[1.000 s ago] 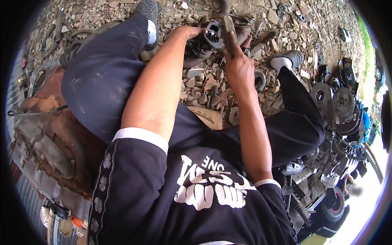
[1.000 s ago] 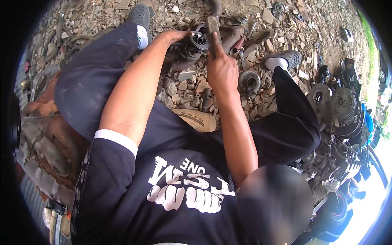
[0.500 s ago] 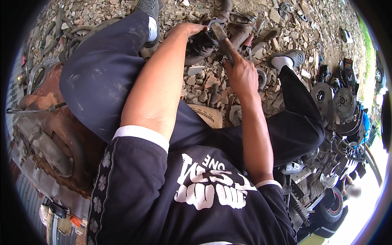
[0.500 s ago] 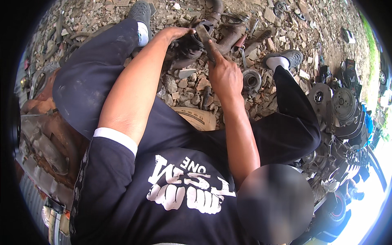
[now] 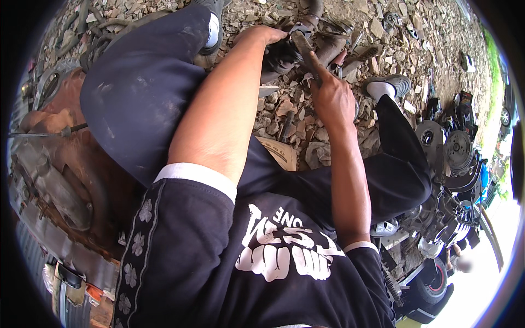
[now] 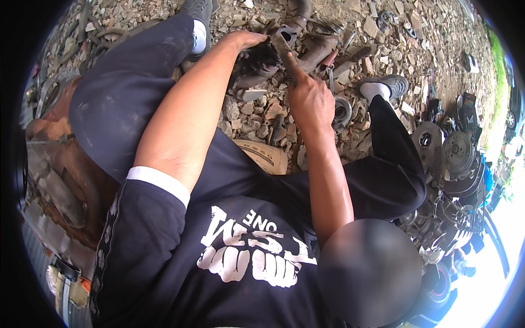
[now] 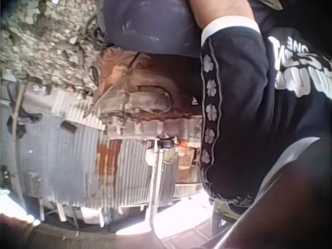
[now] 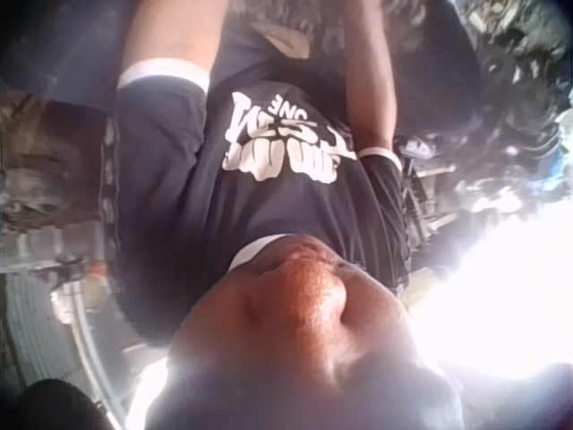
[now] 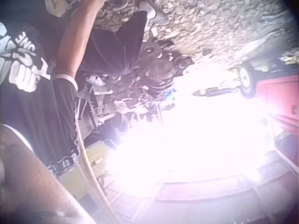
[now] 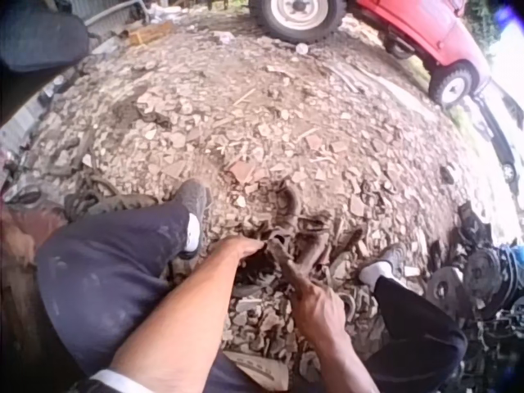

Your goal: The person sits on the ground and uses a hammer to strike a metal exhaust manifold, attempting to dislodge debris or break apart a stuck component. They repeatedly hit the manifold and inspect the interior opening between strikes.

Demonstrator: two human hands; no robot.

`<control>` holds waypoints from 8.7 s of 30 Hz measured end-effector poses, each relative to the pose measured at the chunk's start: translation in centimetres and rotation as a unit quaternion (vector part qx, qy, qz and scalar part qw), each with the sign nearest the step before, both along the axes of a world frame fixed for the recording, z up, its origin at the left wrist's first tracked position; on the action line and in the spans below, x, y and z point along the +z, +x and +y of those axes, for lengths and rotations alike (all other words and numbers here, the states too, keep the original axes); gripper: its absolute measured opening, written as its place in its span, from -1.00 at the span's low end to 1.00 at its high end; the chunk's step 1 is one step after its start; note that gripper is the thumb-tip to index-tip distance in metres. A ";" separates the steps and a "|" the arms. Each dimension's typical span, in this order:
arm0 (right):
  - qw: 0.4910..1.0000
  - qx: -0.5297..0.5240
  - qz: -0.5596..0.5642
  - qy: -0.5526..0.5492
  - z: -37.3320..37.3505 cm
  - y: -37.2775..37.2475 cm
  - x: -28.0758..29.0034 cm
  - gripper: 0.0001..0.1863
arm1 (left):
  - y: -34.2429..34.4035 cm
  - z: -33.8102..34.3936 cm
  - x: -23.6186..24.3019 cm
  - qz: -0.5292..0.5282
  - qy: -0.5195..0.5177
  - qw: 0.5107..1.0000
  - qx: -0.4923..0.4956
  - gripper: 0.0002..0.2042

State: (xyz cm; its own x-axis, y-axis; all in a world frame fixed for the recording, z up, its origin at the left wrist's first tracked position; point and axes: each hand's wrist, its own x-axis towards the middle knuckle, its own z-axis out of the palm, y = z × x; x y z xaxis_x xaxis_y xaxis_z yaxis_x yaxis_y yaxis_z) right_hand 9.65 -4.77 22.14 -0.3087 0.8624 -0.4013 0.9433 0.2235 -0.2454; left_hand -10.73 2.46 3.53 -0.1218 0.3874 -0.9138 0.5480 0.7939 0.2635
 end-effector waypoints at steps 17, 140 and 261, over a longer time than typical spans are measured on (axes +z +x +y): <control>0.998 0.028 -0.051 -0.005 1.6 -1.6 -0.2 -0.32 | 0.0 -0.5 2.5 0.052 -0.001 0.999 -0.017 -0.15; 0.941 -0.266 0.164 -0.131 0.2 -1.6 -6.6 -0.31 | 1.6 -3.3 8.4 0.203 0.033 0.976 -0.070 -0.63; 0.906 -0.131 0.378 0.136 11.3 5.5 15.5 -0.52 | 0.6 -4.7 23.4 0.132 0.284 0.915 -0.253 -0.37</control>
State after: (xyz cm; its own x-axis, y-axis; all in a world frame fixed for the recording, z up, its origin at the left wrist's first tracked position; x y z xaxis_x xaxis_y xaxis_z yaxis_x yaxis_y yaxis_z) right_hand 15.18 6.52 37.68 -0.1780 0.9809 0.0780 0.5572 0.1658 -0.8137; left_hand -10.10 -2.25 26.98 0.0176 0.8592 -0.5113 0.9116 0.1962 0.3611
